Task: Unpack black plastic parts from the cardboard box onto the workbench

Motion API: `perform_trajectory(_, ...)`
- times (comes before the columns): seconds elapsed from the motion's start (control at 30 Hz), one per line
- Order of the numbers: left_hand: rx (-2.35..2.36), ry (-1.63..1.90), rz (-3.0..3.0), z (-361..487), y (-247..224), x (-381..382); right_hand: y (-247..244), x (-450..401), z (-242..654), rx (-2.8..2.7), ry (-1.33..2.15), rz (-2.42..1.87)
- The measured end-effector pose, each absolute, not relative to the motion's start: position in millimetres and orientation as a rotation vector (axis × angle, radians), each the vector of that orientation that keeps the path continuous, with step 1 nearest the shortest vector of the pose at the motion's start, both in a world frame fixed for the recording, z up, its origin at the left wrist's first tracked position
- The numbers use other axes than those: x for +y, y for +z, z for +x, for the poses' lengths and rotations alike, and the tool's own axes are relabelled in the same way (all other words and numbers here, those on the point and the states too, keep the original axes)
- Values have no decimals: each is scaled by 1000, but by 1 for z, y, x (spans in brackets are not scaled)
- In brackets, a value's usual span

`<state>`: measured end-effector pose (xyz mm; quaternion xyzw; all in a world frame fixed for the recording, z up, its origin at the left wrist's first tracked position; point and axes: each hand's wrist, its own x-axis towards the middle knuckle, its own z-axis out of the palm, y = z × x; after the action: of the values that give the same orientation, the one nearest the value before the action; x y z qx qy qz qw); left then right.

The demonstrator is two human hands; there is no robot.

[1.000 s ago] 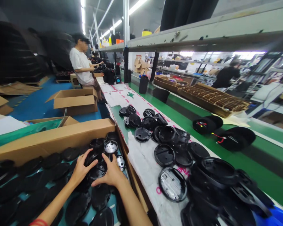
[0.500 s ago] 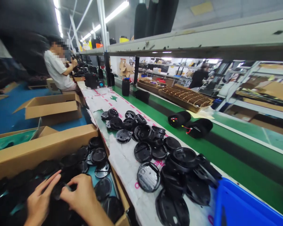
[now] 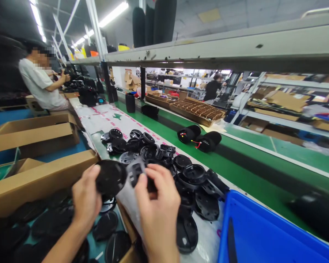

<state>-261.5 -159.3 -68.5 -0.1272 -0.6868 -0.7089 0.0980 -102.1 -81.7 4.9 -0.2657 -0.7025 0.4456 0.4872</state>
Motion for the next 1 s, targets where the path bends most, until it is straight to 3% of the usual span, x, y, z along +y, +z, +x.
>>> perform_trajectory(0.2,-2117,-2013,-806,-235,-74,-81,-24,-26,-97,-1951,727,-855)
perform_trajectory(0.4,-2230,-1926,-790,-222,-83,-94,-35,-30,-98,-2120,667,-897)
perform_trajectory(0.67,-2216,-2014,-669,-216,-93,-110,-2,-48,-70,-1859,609,-849)
perform_trajectory(0.83,-2159,-1787,-543,-256,-93,-159,15,-119,-93,-1698,885,-639)
perform_trajectory(0.9,-2225,-1591,-438,-294,-104,-192,-3,-145,-127,-1965,1141,-445)
perform_trajectory(1.0,-2505,-1306,-349,-351,-132,-238,-59,-168,-198,-2500,1201,-412)
